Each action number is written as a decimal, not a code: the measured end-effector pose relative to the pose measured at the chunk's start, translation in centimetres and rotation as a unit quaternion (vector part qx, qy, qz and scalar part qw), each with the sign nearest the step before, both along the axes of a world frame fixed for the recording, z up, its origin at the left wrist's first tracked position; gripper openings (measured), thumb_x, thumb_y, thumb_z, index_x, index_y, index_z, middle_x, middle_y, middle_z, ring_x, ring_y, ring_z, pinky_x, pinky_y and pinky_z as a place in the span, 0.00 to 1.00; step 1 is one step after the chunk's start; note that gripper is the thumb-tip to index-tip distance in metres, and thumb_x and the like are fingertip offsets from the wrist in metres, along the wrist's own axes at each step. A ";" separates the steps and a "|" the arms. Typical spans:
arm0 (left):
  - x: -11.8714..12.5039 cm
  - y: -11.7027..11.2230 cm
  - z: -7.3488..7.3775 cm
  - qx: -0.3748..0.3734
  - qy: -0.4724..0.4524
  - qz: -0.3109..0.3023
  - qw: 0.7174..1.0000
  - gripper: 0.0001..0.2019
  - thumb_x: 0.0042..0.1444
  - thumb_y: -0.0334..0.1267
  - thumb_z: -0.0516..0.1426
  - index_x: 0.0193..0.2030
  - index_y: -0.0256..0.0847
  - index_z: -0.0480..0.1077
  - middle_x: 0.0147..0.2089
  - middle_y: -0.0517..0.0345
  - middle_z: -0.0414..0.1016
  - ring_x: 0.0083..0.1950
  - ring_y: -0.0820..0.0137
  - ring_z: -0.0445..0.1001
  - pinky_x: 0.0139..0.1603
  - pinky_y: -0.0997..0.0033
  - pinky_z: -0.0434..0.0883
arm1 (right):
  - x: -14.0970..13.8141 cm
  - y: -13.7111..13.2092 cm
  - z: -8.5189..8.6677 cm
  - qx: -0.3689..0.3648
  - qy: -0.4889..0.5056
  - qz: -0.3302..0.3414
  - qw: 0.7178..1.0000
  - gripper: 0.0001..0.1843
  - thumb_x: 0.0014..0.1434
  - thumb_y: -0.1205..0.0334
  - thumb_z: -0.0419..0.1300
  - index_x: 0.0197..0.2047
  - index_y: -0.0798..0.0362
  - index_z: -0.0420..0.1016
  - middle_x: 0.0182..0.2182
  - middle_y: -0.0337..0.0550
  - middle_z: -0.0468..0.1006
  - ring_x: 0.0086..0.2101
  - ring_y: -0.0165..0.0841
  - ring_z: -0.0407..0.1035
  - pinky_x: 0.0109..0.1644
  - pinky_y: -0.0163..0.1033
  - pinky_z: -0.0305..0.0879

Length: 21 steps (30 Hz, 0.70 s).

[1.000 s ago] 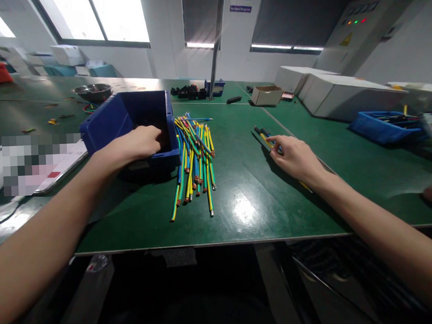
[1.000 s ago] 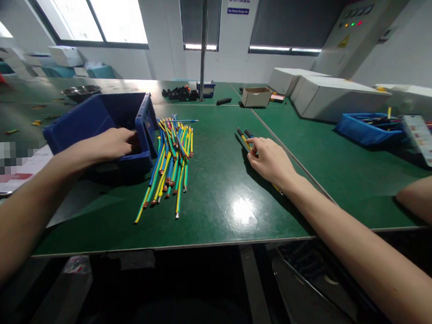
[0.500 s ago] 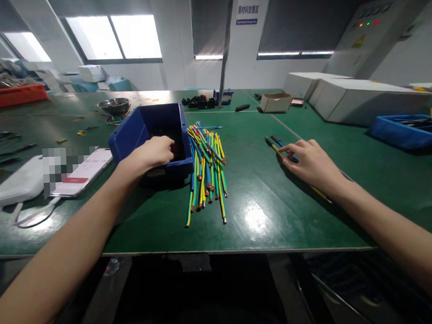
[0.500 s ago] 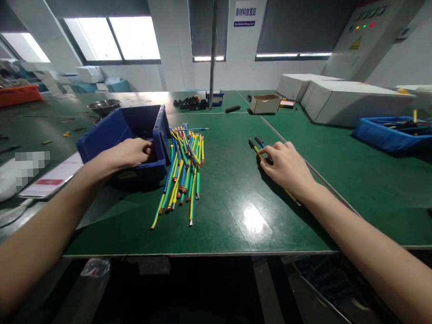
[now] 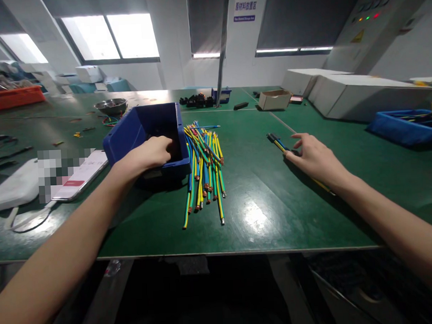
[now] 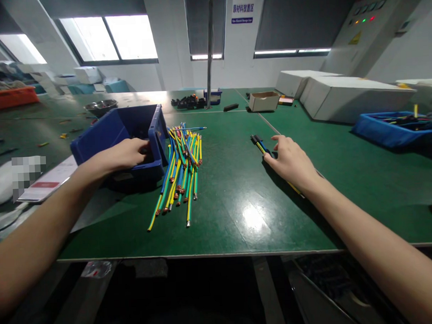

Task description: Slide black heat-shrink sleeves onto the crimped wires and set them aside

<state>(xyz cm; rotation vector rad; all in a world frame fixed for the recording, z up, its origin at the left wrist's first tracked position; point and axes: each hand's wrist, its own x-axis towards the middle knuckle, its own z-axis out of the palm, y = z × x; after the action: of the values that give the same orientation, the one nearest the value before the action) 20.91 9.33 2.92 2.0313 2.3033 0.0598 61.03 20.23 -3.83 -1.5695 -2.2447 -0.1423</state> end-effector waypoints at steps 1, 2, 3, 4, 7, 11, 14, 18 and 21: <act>0.1 0.0 0.0 -0.005 -0.004 -0.003 1.000 0.23 0.44 0.29 0.52 0.48 0.42 0.77 0.50 0.54 0.82 0.49 0.61 0.80 0.48 0.73 0.74 | 0.1 0.0 0.1 -0.013 -0.007 -0.016 1.000 0.32 0.61 0.50 0.56 0.62 0.61 0.65 0.47 0.57 0.74 0.45 0.45 0.70 0.50 0.47 0.65; 0.1 0.0 0.1 -0.012 -0.008 -0.006 1.000 0.24 0.44 0.28 0.52 0.48 0.42 0.77 0.51 0.54 0.82 0.50 0.61 0.80 0.48 0.73 0.74 | 0.1 0.0 0.2 -0.024 -0.017 -0.027 0.999 0.30 0.61 0.49 0.55 0.60 0.61 0.66 0.46 0.58 0.75 0.47 0.46 0.70 0.49 0.47 0.65; 0.2 0.0 0.1 -0.019 -0.011 -0.007 1.000 0.24 0.45 0.27 0.51 0.48 0.41 0.77 0.50 0.53 0.82 0.50 0.62 0.80 0.48 0.74 0.74 | 0.2 0.1 0.4 -0.035 -0.028 -0.032 0.998 0.27 0.62 0.49 0.54 0.57 0.59 0.69 0.46 0.57 0.75 0.47 0.47 0.70 0.48 0.46 0.64; 0.3 0.0 0.1 -0.025 -0.011 -0.004 1.000 0.24 0.45 0.27 0.51 0.48 0.40 0.77 0.49 0.53 0.82 0.49 0.62 0.80 0.47 0.74 0.73 | 0.3 0.1 0.5 -0.041 -0.035 -0.034 0.998 0.24 0.62 0.49 0.54 0.54 0.57 0.72 0.45 0.56 0.75 0.47 0.46 0.70 0.47 0.45 0.63; 0.5 -0.1 0.3 -0.027 -0.002 0.008 1.000 0.21 0.45 0.26 0.51 0.44 0.39 0.78 0.42 0.53 0.83 0.44 0.62 0.81 0.42 0.74 0.73 | 0.6 0.2 0.9 -0.052 -0.045 -0.042 0.997 0.16 0.63 0.52 0.54 0.46 0.53 0.75 0.41 0.51 0.76 0.41 0.41 0.70 0.43 0.42 0.62; 0.7 -0.2 0.4 -0.030 0.008 0.017 0.999 0.19 0.45 0.26 0.52 0.42 0.40 0.78 0.39 0.55 0.83 0.42 0.64 0.81 0.36 0.76 0.71 | 0.5 0.4 1.1 -0.059 -0.053 -0.069 0.994 0.12 0.62 0.56 0.55 0.43 0.53 0.73 0.38 0.48 0.78 0.38 0.38 0.70 0.40 0.39 0.60; 0.6 -0.2 0.4 -0.022 0.023 0.030 0.999 0.20 0.44 0.28 0.53 0.42 0.42 0.79 0.37 0.55 0.83 0.41 0.62 0.81 0.34 0.75 0.70 | 0.4 0.8 1.1 -0.057 -0.066 -0.093 0.992 0.12 0.64 0.55 0.55 0.42 0.54 0.72 0.39 0.51 0.79 0.39 0.40 0.71 0.39 0.40 0.60; 0.5 -0.2 0.4 -0.016 0.008 0.027 0.999 0.20 0.43 0.29 0.53 0.41 0.42 0.79 0.37 0.55 0.83 0.43 0.61 0.81 0.35 0.74 0.71 | 0.7 1.5 1.0 -0.055 -0.083 -0.120 0.988 0.12 0.64 0.55 0.54 0.43 0.55 0.71 0.41 0.55 0.79 0.41 0.43 0.72 0.40 0.41 0.59; 0.6 -0.3 0.5 -0.025 -0.023 0.007 0.999 0.19 0.41 0.28 0.53 0.39 0.42 0.79 0.39 0.58 0.83 0.45 0.63 0.80 0.38 0.76 0.72 | 1.5 2.0 1.1 -0.058 -0.085 -0.147 0.984 0.13 0.64 0.55 0.54 0.44 0.55 0.72 0.42 0.58 0.79 0.41 0.46 0.72 0.39 0.42 0.60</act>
<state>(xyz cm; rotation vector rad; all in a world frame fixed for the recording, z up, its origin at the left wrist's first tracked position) 21.54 9.01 3.45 1.9696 2.2673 0.0497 62.55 22.27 -2.77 -2.0176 -2.1642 -0.2405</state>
